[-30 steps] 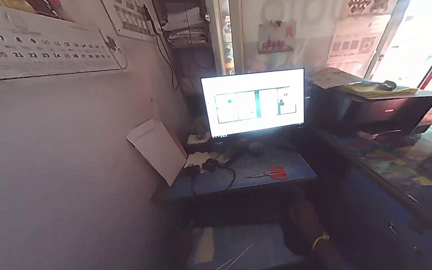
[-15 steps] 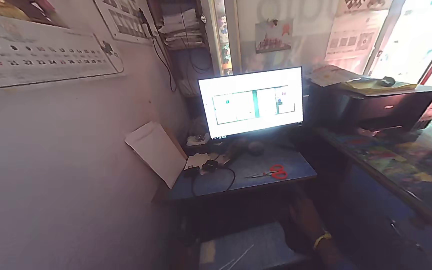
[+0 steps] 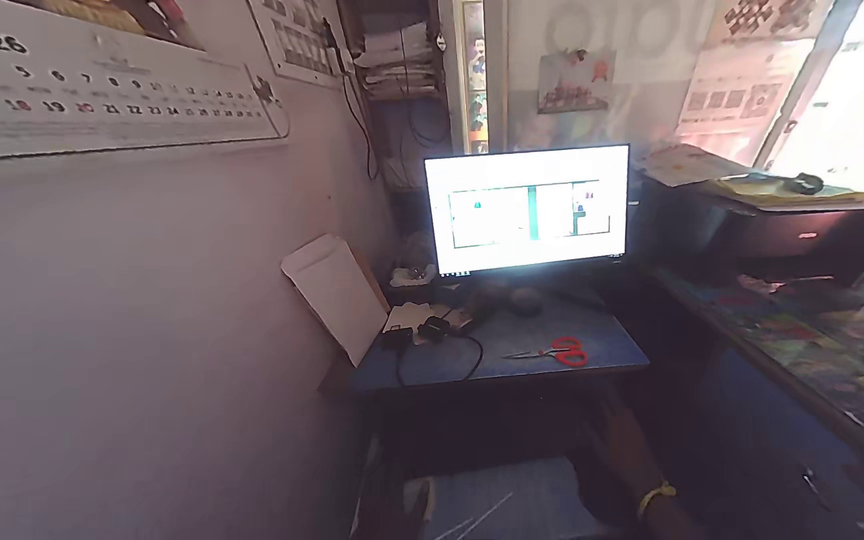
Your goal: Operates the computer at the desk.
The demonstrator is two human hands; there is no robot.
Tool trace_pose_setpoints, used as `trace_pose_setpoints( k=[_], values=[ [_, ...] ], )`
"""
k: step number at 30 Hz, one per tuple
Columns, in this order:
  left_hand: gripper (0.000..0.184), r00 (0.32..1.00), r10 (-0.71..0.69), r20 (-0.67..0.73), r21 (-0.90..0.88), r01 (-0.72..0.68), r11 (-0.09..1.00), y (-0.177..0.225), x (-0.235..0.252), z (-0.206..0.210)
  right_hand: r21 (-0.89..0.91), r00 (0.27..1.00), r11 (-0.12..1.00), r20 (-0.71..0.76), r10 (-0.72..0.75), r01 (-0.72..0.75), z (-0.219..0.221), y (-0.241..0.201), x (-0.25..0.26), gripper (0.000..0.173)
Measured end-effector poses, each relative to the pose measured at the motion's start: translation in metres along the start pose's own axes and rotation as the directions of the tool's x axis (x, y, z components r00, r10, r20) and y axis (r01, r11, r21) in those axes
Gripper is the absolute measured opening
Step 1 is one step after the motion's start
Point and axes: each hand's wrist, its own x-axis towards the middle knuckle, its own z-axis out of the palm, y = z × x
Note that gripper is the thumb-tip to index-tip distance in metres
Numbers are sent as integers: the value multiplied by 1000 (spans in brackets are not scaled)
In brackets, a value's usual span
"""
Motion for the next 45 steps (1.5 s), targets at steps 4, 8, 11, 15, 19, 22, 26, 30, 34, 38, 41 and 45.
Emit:
trace_pose_setpoints(
  k=[4, 8, 11, 15, 19, 22, 26, 30, 34, 38, 41, 45],
  values=[
    [73, 998, 1, -62, 43, 2, 999, 2, 2, 8, -41, 1000, 999, 2, -13, 13, 4, 3, 2, 62],
    [75, 950, 142, -279, 119, -112, 987, -11, 14, 45, -75, 998, 996, 38, 44, -41, -2, -2, 0, 60],
    [71, 977, 102, -189, 38, -97, 995, 14, 15, 32, -71, 999, 997, 3, 40, -39, -2, -3, -1, 59],
    [66, 997, 80, -13, -54, -81, 995, 55, 15, 7, -102, 996, 995, -86, -12, 3, 0, -4, -2, 57],
    [53, 899, 317, -302, -35, -343, 939, 40, 32, 55, -131, 997, 991, -82, 7, -17, -2, -3, -8, 58],
    [54, 983, 176, -45, 24, -175, 984, 56, 21, 0, -151, 997, 988, -82, 1, -14, -3, -5, -13, 61],
    [49, 974, 38, -225, 52, -27, 998, 25, 8, -7, -156, 994, 988, -112, 1, -19, -6, -13, -14, 59],
    [54, 994, -75, -84, -38, 72, 997, 12, -1, -12, -158, 991, 987, -130, -10, -10, -2, -10, -11, 62],
    [55, 973, -32, -228, -101, 9, 995, -8, 5, 24, -122, 996, 992, -85, 33, -43, -6, -9, -3, 60],
    [53, 993, -109, 36, -95, 112, 989, 19, -5, -25, -144, 997, 989, -80, 24, -35, -11, -17, -4, 59],
    [53, 968, 91, -232, -48, -105, 993, -18, 5, 25, -144, 998, 988, -55, 43, -51, -13, -17, -6, 60],
    [55, 938, 168, -304, 14, -172, 985, -38, 13, 51, -126, 995, 991, -92, 32, -43, -6, -11, -9, 60]
  ],
)
